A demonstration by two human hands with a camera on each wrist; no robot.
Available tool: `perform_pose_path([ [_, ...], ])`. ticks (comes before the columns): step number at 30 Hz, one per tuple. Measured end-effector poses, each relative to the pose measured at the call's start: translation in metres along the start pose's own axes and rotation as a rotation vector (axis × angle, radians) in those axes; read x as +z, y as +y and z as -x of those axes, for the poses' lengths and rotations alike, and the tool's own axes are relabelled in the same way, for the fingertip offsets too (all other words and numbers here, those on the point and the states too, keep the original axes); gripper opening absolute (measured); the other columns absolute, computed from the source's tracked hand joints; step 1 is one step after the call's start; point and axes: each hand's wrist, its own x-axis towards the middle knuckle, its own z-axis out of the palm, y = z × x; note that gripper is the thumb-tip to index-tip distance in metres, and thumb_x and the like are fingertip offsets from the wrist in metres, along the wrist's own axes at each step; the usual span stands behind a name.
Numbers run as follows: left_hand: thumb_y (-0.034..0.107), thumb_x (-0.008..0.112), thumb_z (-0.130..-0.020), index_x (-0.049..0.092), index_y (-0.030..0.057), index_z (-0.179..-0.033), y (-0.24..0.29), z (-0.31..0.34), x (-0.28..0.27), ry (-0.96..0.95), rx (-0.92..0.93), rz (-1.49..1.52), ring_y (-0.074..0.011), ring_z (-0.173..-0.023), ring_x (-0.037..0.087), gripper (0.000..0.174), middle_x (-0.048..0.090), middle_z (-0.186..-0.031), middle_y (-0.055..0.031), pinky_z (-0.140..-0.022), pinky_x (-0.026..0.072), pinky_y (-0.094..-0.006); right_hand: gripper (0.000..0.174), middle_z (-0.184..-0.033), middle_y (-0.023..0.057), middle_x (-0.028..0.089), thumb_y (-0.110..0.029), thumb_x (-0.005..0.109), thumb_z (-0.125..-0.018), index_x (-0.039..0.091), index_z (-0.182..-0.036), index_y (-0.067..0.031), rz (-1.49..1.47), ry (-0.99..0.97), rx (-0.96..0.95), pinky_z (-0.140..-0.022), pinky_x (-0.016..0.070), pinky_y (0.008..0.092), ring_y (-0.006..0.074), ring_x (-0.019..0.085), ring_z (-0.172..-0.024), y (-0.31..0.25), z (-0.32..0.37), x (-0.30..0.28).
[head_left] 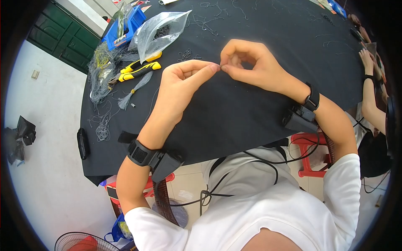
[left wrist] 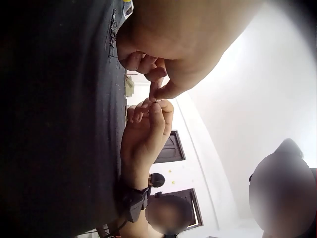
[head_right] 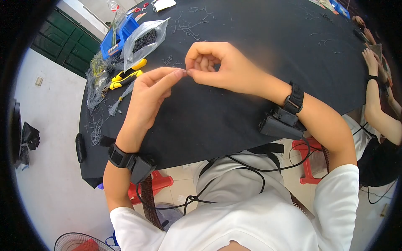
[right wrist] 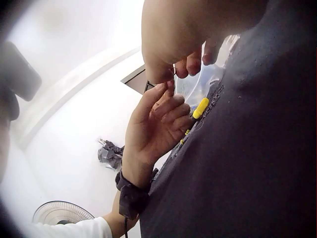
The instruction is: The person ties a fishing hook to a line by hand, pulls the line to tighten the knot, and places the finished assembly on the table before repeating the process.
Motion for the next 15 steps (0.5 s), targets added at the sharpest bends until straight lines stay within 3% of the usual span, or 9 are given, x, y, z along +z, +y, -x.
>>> perform_pose_path([
  [1, 0.015, 0.065, -0.083, 0.068, -0.0004, -0.092, 0.001, 0.000, -0.001, 0.000, -0.008, 0.009, 0.0002, -0.067, 0.051, 0.018, 0.065, -0.079, -0.0006, -0.057, 0.0347, -0.0142, 0.005, -0.077, -0.0020, 0.054, -0.005, 0.058, -0.084, 0.056, -0.088, -0.0035, -0.002, 0.001, -0.004, -0.060, 0.0399, 0.0190, 0.0031, 0.048, -0.063, 0.001, 0.000, 0.000],
  [7, 0.015, 0.065, -0.083, 0.068, -0.0002, -0.092, 0.001, -0.001, -0.002, 0.021, -0.005, 0.039, -0.0003, -0.067, 0.052, 0.018, 0.066, -0.079, -0.0012, -0.058, 0.0352, -0.0143, 0.011, -0.081, 0.0015, 0.057, -0.009, 0.057, -0.088, 0.053, -0.098, -0.0045, -0.283, -0.027, 0.237, -0.062, 0.0438, 0.0195, 0.0062, 0.055, -0.071, -0.009, 0.000, 0.000],
  [15, 0.015, 0.065, -0.083, 0.068, -0.0003, -0.091, 0.002, 0.000, -0.002, 0.041, -0.016, 0.022, -0.0014, -0.069, 0.055, 0.017, 0.067, -0.080, -0.0024, -0.060, 0.0378, -0.0146, 0.009, -0.082, 0.0021, 0.058, -0.007, 0.056, -0.088, 0.053, -0.096, -0.0027, -0.303, -0.020, 0.135, -0.066, 0.0473, 0.0218, 0.0078, 0.057, -0.077, 0.002, 0.000, 0.002],
])
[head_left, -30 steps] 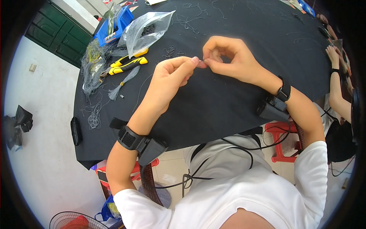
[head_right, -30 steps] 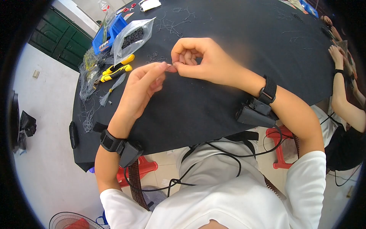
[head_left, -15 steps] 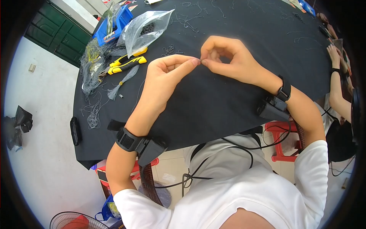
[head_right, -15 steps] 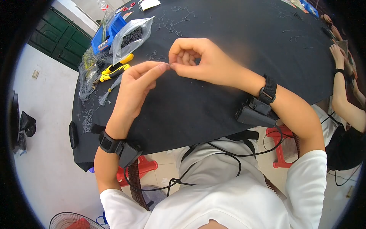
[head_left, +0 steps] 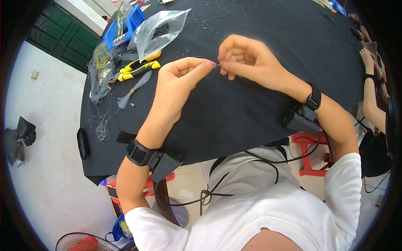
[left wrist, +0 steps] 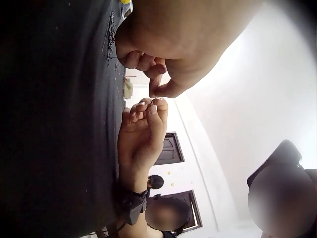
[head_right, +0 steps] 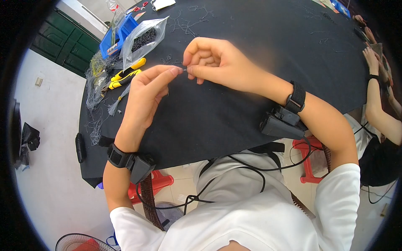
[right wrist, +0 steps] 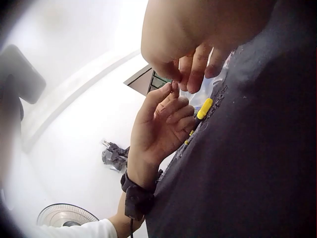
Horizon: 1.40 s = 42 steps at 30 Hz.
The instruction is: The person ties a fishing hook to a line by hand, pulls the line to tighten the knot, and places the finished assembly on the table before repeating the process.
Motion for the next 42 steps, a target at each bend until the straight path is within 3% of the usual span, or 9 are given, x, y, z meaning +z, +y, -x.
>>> perform_pose_path([
  [7, 0.015, 0.066, -0.083, 0.068, 0.0011, -0.093, 0.000, 0.000, 0.003, 0.021, 0.015, -0.007, -0.0001, -0.056, 0.035, 0.017, 0.055, -0.070, 0.0063, -0.049, 0.0250, -0.0156, 0.010, -0.081, 0.0048, 0.061, -0.007, 0.057, -0.086, 0.053, -0.094, -0.0010, 0.030, 0.022, 0.002, -0.068, 0.0478, 0.0202, 0.0081, 0.058, -0.073, -0.001, 0.000, 0.000],
  [10, 0.013, 0.064, -0.084, 0.067, -0.0017, -0.092, 0.001, 0.001, 0.002, 0.002, 0.014, -0.023, -0.0032, -0.071, 0.058, 0.017, 0.067, -0.082, -0.0040, -0.066, 0.0414, -0.0155, 0.008, -0.082, 0.0031, 0.059, -0.007, 0.057, -0.088, 0.055, -0.094, -0.0024, 0.053, 0.023, 0.010, -0.065, 0.0482, 0.0221, 0.0081, 0.059, -0.078, 0.000, 0.001, -0.001],
  [13, 0.014, 0.065, -0.082, 0.069, 0.0015, -0.090, 0.002, 0.002, 0.001, 0.042, 0.012, -0.047, -0.0034, -0.076, 0.057, 0.015, 0.066, -0.084, -0.0030, -0.070, 0.0411, -0.0163, 0.012, -0.083, 0.0051, 0.061, -0.010, 0.057, -0.088, 0.056, -0.097, -0.0021, 0.148, 0.082, 0.070, -0.065, 0.0485, 0.0223, 0.0085, 0.059, -0.076, 0.007, -0.001, -0.002],
  [20, 0.007, 0.068, -0.070, 0.071, 0.0084, -0.081, 0.003, 0.004, 0.011, 0.004, 0.706, -0.582, -0.0239, -0.119, 0.042, 0.011, 0.052, -0.122, -0.0142, -0.101, 0.0267, -0.0389, 0.047, -0.104, 0.0241, 0.061, -0.033, 0.035, -0.097, 0.055, -0.110, 0.0071, -0.642, -0.392, 0.488, -0.075, 0.0531, 0.0315, 0.0251, 0.065, -0.090, -0.005, 0.006, 0.012],
  [23, 0.009, 0.072, -0.064, 0.071, 0.0094, -0.078, 0.010, 0.015, 0.020, -0.027, 0.747, -0.690, -0.0225, -0.116, 0.043, 0.015, 0.050, -0.126, -0.0104, -0.092, 0.0325, -0.0367, 0.045, -0.104, 0.0164, 0.062, -0.035, 0.036, -0.097, 0.052, -0.114, 0.0033, -0.929, -0.177, 0.605, -0.073, 0.0515, 0.0301, 0.0203, 0.062, -0.093, -0.015, 0.007, 0.027],
  [26, 0.008, 0.073, -0.059, 0.071, 0.0114, -0.076, 0.015, 0.017, 0.022, 0.045, 0.918, -0.796, -0.0217, -0.107, 0.049, 0.018, 0.056, -0.117, -0.0061, -0.086, 0.0348, -0.0341, 0.035, -0.101, 0.0071, 0.064, -0.028, 0.045, -0.095, 0.057, -0.110, 0.0004, -0.857, -0.128, 0.480, -0.080, 0.0481, 0.0284, 0.0158, 0.061, -0.091, -0.016, 0.006, 0.018],
  [30, 0.007, 0.075, -0.052, 0.070, 0.0156, -0.071, 0.018, 0.017, 0.024, 0.028, 1.179, -0.933, -0.0193, -0.086, 0.057, 0.022, 0.064, -0.086, 0.0034, -0.079, 0.0373, -0.0310, 0.026, -0.090, 0.0016, 0.064, -0.025, 0.051, -0.092, 0.060, -0.104, -0.0046, -0.864, 0.005, 0.394, -0.075, 0.0464, 0.0240, 0.0100, 0.059, -0.084, -0.002, 0.000, 0.004],
  [33, 0.010, 0.075, -0.052, 0.066, 0.0159, -0.067, 0.015, 0.014, 0.025, 0.036, 1.245, -0.890, -0.0157, -0.088, 0.056, 0.018, 0.061, -0.083, 0.0064, -0.078, 0.0323, -0.0321, 0.024, -0.079, 0.0007, 0.058, -0.026, 0.047, -0.094, 0.058, -0.097, -0.0057, -0.746, 0.111, 0.397, -0.068, 0.0447, 0.0258, 0.0106, 0.056, -0.075, -0.017, -0.004, -0.006],
  [42, 0.004, 0.075, -0.056, 0.069, 0.0130, -0.072, 0.008, 0.012, 0.024, -0.112, 1.121, -0.838, -0.0164, -0.080, 0.055, 0.020, 0.061, -0.074, 0.0050, -0.074, 0.0375, -0.0302, 0.028, -0.102, 0.0050, 0.062, -0.027, 0.054, -0.091, 0.059, -0.106, -0.0033, -0.610, 0.038, 0.351, -0.076, 0.0453, 0.0266, 0.0130, 0.059, -0.089, -0.019, 0.000, 0.001],
])
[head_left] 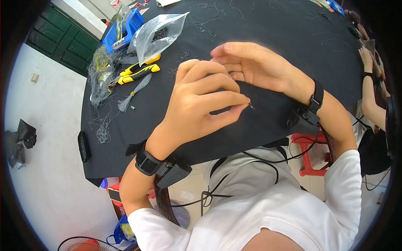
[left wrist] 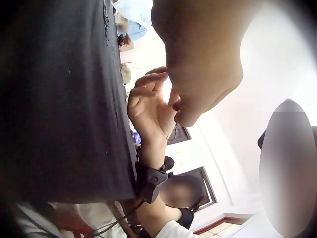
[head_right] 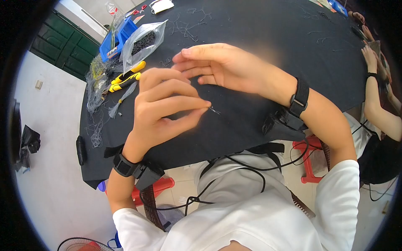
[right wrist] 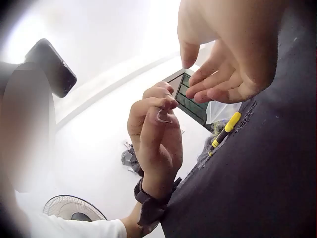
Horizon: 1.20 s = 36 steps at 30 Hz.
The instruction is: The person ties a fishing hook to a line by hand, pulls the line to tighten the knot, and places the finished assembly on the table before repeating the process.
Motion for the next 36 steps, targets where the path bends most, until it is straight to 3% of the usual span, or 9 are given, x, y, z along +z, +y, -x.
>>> perform_pose_path([
  [6, 0.004, 0.075, -0.057, 0.069, 0.0126, -0.074, -0.001, 0.004, 0.002, -0.140, -0.040, 0.069, -0.0140, -0.073, 0.056, 0.020, 0.060, -0.071, 0.0035, -0.073, 0.0377, -0.0287, 0.022, -0.101, 0.0035, 0.063, -0.022, 0.056, -0.090, 0.060, -0.105, -0.0070, -0.160, -0.016, -0.066, -0.076, 0.0459, 0.0238, 0.0114, 0.059, -0.093, 0.003, -0.003, -0.018],
  [15, 0.003, 0.071, -0.062, 0.070, 0.0119, -0.076, -0.007, 0.004, -0.005, -0.166, -0.191, 0.013, -0.0134, -0.064, 0.056, 0.016, 0.060, -0.065, 0.0028, -0.065, 0.0363, -0.0266, 0.031, -0.080, -0.0034, 0.058, -0.026, 0.044, -0.095, 0.056, -0.112, -0.0024, 0.134, 0.251, -0.080, -0.065, 0.0431, 0.0195, 0.0059, 0.054, -0.074, -0.019, -0.006, -0.037],
  [20, 0.006, 0.063, -0.081, 0.068, -0.0020, -0.086, -0.010, 0.007, 0.000, -0.129, -0.825, 0.584, -0.0053, -0.069, 0.057, 0.011, 0.065, -0.074, -0.0026, -0.064, 0.0434, -0.0188, 0.031, -0.075, -0.0043, 0.053, -0.026, 0.041, -0.096, 0.057, -0.110, -0.0035, 0.105, 0.454, -0.170, -0.062, 0.0415, 0.0191, 0.0062, 0.049, -0.070, -0.023, -0.012, -0.065],
  [23, 0.007, 0.064, -0.080, 0.068, -0.0030, -0.085, -0.018, 0.012, 0.001, -0.030, -0.890, 0.608, -0.0052, -0.068, 0.060, 0.012, 0.067, -0.073, -0.0039, -0.066, 0.0459, -0.0195, 0.029, -0.071, -0.0045, 0.048, -0.027, 0.040, -0.096, 0.058, -0.102, -0.0053, 0.296, 0.414, -0.281, -0.058, 0.0371, 0.0199, 0.0066, 0.043, -0.064, -0.024, -0.008, -0.072],
  [24, 0.005, 0.065, -0.077, 0.069, -0.0006, -0.084, -0.018, 0.010, -0.001, 0.033, -0.858, 0.572, -0.0072, -0.065, 0.060, 0.010, 0.066, -0.070, -0.0035, -0.062, 0.0452, -0.0202, 0.028, -0.066, -0.0043, 0.043, -0.027, 0.040, -0.095, 0.057, -0.084, -0.0083, 0.409, 0.419, -0.294, -0.056, 0.0334, 0.0222, 0.0065, 0.037, -0.061, -0.023, -0.009, -0.071],
  [27, 0.005, 0.069, -0.071, 0.070, 0.0061, -0.082, -0.024, 0.003, -0.016, 0.021, -0.448, 0.113, -0.0113, -0.068, 0.060, 0.011, 0.066, -0.074, -0.0027, -0.069, 0.0430, -0.0244, 0.031, -0.061, -0.0038, 0.039, -0.026, 0.039, -0.095, 0.047, -0.071, -0.0085, 1.021, 0.243, -0.377, -0.054, 0.0330, 0.0245, 0.0068, 0.036, -0.060, -0.028, -0.005, -0.042],
  [29, 0.007, 0.073, -0.063, 0.070, 0.0137, -0.076, -0.023, 0.003, -0.023, 0.055, -0.253, -0.206, -0.0157, -0.081, 0.058, 0.015, 0.065, -0.086, 0.0008, -0.080, 0.0367, -0.0298, 0.029, -0.061, 0.0019, 0.035, -0.021, 0.039, -0.094, 0.040, -0.070, -0.0032, 1.413, 0.107, -0.488, -0.053, 0.0320, 0.0280, 0.0107, 0.034, -0.057, -0.025, 0.002, -0.027],
  [31, 0.009, 0.074, -0.061, 0.070, 0.0156, -0.074, -0.019, 0.000, -0.025, 0.122, -0.133, -0.284, -0.0159, -0.088, 0.057, 0.016, 0.065, -0.092, 0.0028, -0.084, 0.0337, -0.0313, 0.029, -0.058, 0.0112, 0.033, -0.022, 0.044, -0.093, 0.043, -0.073, -0.0012, 1.303, 0.077, -0.581, -0.051, 0.0320, 0.0337, 0.0189, 0.032, -0.050, -0.019, 0.001, -0.024],
  [36, 0.008, 0.075, -0.059, 0.070, 0.0158, -0.074, -0.014, -0.002, -0.021, 0.157, -0.048, -0.310, -0.0153, -0.088, 0.057, 0.017, 0.065, -0.099, 0.0035, -0.080, 0.0351, -0.0282, 0.022, -0.060, 0.0133, 0.042, -0.015, 0.049, -0.089, 0.045, -0.073, -0.0002, 1.429, -0.072, -0.742, -0.054, 0.0358, 0.0371, 0.0275, 0.043, -0.055, -0.019, 0.005, -0.014],
])
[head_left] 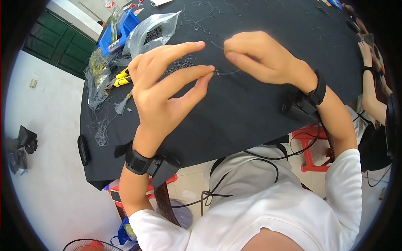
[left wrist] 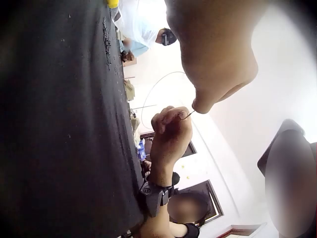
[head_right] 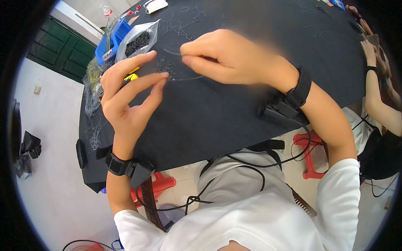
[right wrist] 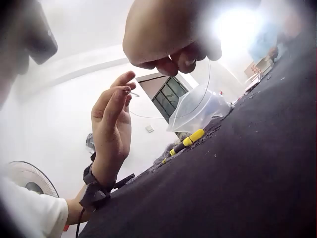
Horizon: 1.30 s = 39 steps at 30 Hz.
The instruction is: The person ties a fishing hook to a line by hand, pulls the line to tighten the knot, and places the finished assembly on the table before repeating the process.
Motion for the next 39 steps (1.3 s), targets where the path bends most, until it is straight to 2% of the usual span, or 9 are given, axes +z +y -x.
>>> perform_pose_path([
  [2, 0.008, 0.075, -0.059, 0.070, 0.0152, -0.073, 0.001, 0.000, 0.001, -0.002, 0.005, 0.009, -0.0150, -0.087, 0.057, 0.017, 0.066, -0.102, 0.0034, -0.080, 0.0351, -0.0270, 0.015, -0.063, 0.0133, 0.048, -0.010, 0.052, -0.085, 0.049, -0.074, -0.0005, 0.001, -0.006, -0.055, -0.056, 0.0397, 0.0386, 0.0299, 0.050, -0.061, -0.006, -0.001, 0.000],
  [5, 0.008, 0.076, -0.059, 0.070, 0.0144, -0.073, 0.000, 0.000, 0.000, -0.023, 0.027, 0.013, -0.0144, -0.088, 0.058, 0.017, 0.067, -0.102, 0.0035, -0.079, 0.0352, -0.0261, 0.011, -0.064, 0.0127, 0.050, -0.009, 0.053, -0.083, 0.052, -0.075, -0.0013, 0.009, -0.041, -0.094, -0.057, 0.0414, 0.0381, 0.0294, 0.052, -0.062, -0.011, -0.001, -0.002],
  [17, 0.008, 0.076, -0.060, 0.071, 0.0127, -0.076, 0.004, -0.002, -0.004, -0.012, 0.069, -0.027, -0.0124, -0.087, 0.059, 0.017, 0.069, -0.090, 0.0054, -0.076, 0.0355, -0.0246, 0.008, -0.061, 0.0119, 0.050, -0.007, 0.053, -0.078, 0.053, -0.072, -0.0017, 0.053, -0.083, -0.096, -0.056, 0.0413, 0.0383, 0.0287, 0.051, -0.061, -0.015, -0.001, -0.005],
  [23, 0.007, 0.076, -0.060, 0.071, 0.0127, -0.076, 0.003, -0.003, -0.004, -0.017, 0.068, -0.043, -0.0128, -0.087, 0.059, 0.017, 0.069, -0.090, 0.0057, -0.075, 0.0357, -0.0256, 0.006, -0.061, 0.0112, 0.049, -0.007, 0.053, -0.078, 0.054, -0.074, -0.0016, 0.053, -0.064, -0.113, -0.056, 0.0411, 0.0379, 0.0280, 0.051, -0.061, -0.014, -0.001, -0.005],
  [39, 0.007, 0.076, -0.060, 0.072, 0.0134, -0.078, 0.003, -0.003, -0.004, -0.014, 0.080, -0.036, -0.0118, -0.085, 0.059, 0.020, 0.068, -0.085, 0.0059, -0.075, 0.0340, -0.0239, 0.010, -0.058, 0.0106, 0.047, -0.007, 0.052, -0.077, 0.051, -0.069, -0.0011, 0.053, -0.084, -0.098, -0.054, 0.0400, 0.0372, 0.0270, 0.049, -0.059, -0.014, -0.001, -0.005],
])
